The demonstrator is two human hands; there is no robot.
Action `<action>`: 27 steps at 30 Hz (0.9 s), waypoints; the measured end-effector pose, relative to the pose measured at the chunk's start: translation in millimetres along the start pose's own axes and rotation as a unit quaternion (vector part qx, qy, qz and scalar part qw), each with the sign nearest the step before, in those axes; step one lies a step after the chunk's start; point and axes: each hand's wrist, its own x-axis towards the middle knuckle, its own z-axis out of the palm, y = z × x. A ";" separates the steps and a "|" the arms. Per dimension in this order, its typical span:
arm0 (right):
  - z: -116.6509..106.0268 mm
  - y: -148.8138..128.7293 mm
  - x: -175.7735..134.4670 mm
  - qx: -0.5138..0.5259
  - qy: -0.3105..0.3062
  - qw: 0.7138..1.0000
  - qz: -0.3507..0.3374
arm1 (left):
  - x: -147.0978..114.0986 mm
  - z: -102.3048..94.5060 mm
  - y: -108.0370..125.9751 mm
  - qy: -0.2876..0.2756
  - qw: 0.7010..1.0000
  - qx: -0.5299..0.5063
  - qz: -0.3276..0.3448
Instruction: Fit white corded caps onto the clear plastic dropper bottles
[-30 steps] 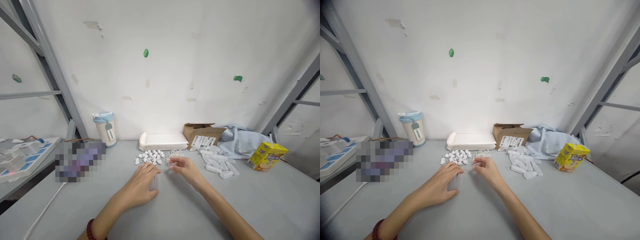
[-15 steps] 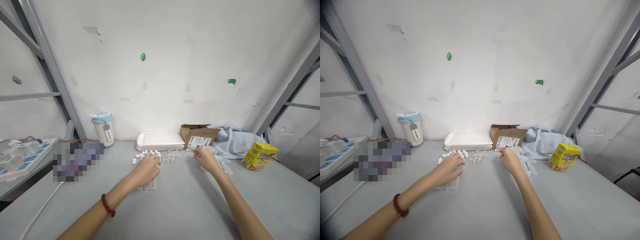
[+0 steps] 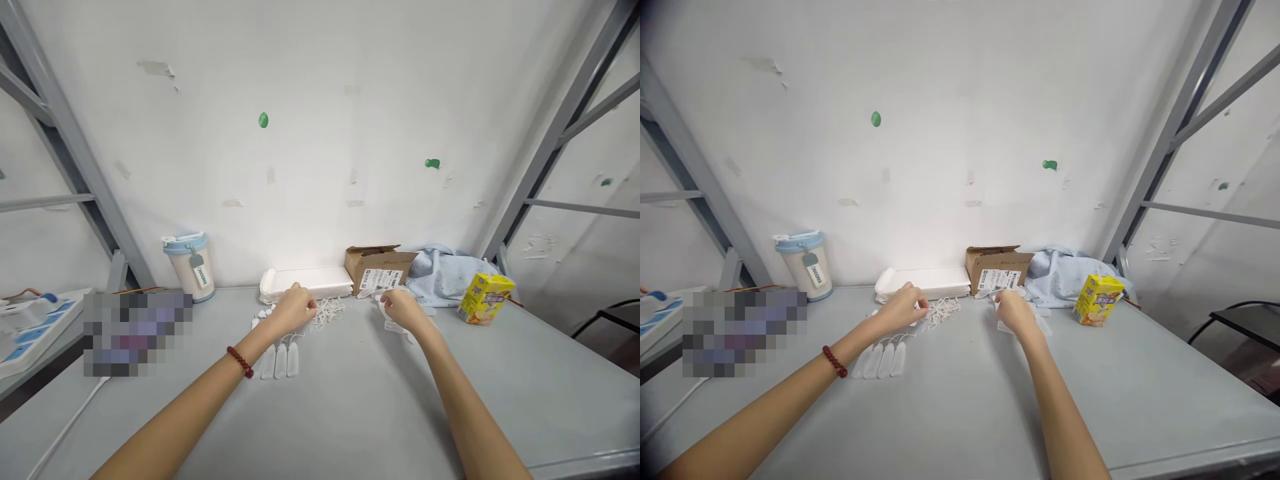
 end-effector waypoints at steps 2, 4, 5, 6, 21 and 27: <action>-4.1 1.1 -2.6 -0.005 -0.029 1.000 0.000 | -7.9 -8.0 -2.8 0.023 1.000 -0.016 -0.006; -5.8 1.3 -4.8 -0.011 -0.056 0.998 0.000 | -16.4 -13.9 -7.4 0.049 0.998 -0.031 -0.021; -6.0 1.0 -5.8 -0.015 -0.066 0.998 0.000 | -20.3 -15.7 -10.3 0.062 0.997 -0.039 -0.031; -5.9 0.5 -6.7 -0.020 -0.073 0.997 0.001 | -24.1 -16.9 -13.4 0.073 0.995 -0.047 -0.041; -4.4 -57.5 -28.8 0.232 0.056 0.956 -0.171 | -84.7 -18.7 -39.2 0.206 0.965 -0.137 -0.081; 24.9 -109.1 -59.4 0.569 -0.074 0.799 -0.179 | -84.3 -8.3 -21.5 0.192 0.959 -0.193 -0.082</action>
